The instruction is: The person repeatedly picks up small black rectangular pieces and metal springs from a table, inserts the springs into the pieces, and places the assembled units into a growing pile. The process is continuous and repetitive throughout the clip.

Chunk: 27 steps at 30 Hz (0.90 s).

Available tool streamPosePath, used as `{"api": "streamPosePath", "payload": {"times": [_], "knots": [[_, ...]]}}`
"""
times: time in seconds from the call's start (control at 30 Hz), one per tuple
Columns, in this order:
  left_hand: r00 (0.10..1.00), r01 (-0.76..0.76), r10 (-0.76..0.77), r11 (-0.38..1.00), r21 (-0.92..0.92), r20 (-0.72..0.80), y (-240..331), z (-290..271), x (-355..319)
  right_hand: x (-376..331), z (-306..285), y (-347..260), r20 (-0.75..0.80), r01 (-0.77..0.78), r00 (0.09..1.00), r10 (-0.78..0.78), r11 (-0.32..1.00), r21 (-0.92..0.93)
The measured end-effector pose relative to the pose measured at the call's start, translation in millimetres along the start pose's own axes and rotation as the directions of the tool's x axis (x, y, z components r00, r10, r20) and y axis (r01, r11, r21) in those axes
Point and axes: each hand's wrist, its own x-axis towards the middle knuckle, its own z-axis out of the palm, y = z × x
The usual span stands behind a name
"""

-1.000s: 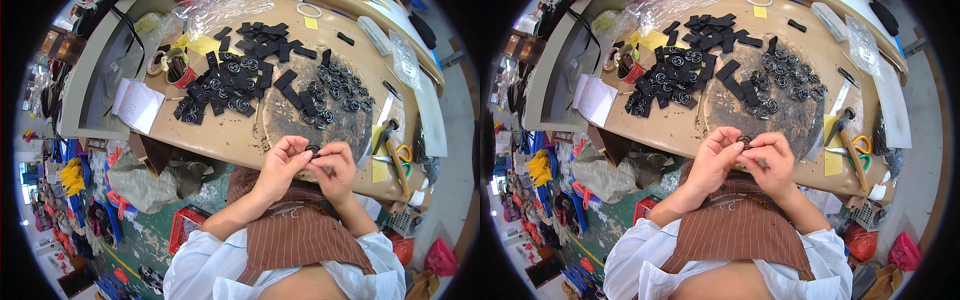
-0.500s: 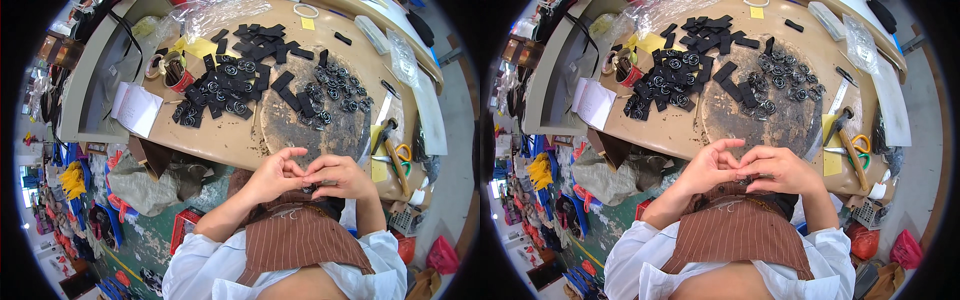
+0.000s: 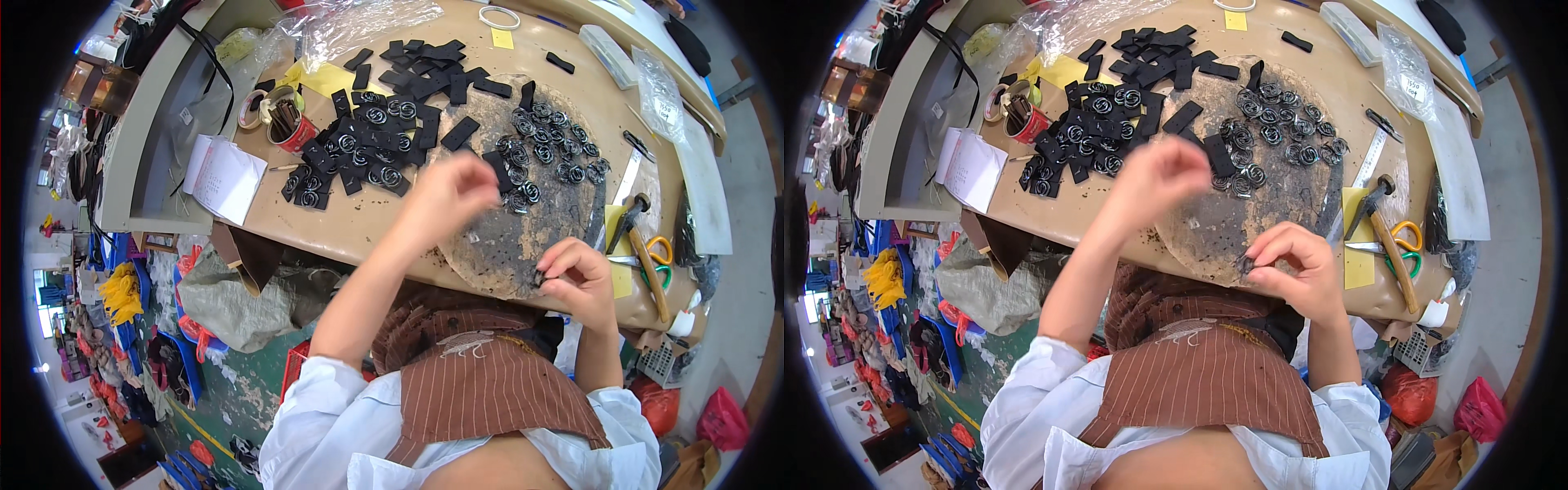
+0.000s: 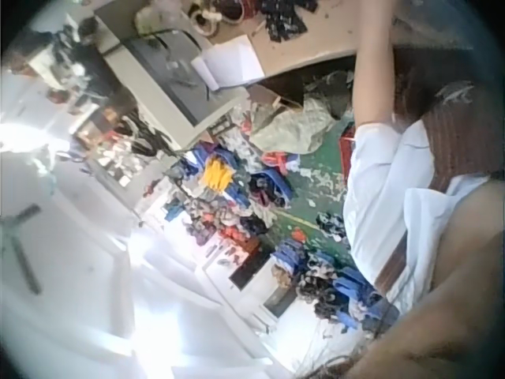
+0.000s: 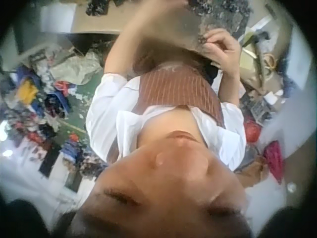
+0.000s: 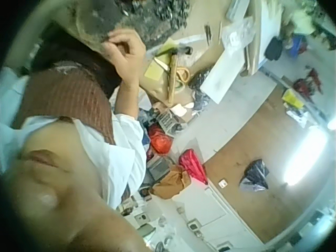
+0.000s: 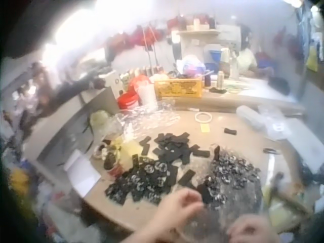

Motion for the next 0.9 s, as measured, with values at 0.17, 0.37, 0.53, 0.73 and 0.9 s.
{"api": "streamPosePath", "payload": {"times": [0.17,0.37,0.53,0.73,0.9], "knots": [[0.912,0.115,0.255,0.593,0.797,-0.321,-25.4,-9.6,71.2,-0.2,11.2,-5.9,-0.011,-0.098,0.995,0.1,0.987,0.126],[0.975,0.161,0.064,0.465,0.871,-0.215,-7.7,5.5,67.7,1.2,9.3,8.4,-0.152,-0.127,0.975,0.161,0.97,0.207],[0.98,0.167,0.035,0.406,0.898,-0.198,-4.2,14.4,79.8,8.3,18.6,5.0,-0.125,-0.143,0.981,0.15,0.988,0.064],[0.942,0.153,0.171,0.549,0.822,-0.29,-1.8,1.4,73.2,6.1,19.0,-9.6,-0.136,-0.028,0.991,0.016,0.996,-0.085],[0.994,0.108,-0.113,0.92,-0.378,0.008,24.7,22.0,-8.1,0.9,10.8,-10.9,-0.186,0.202,0.966,-0.179,0.973,0.114]]}}
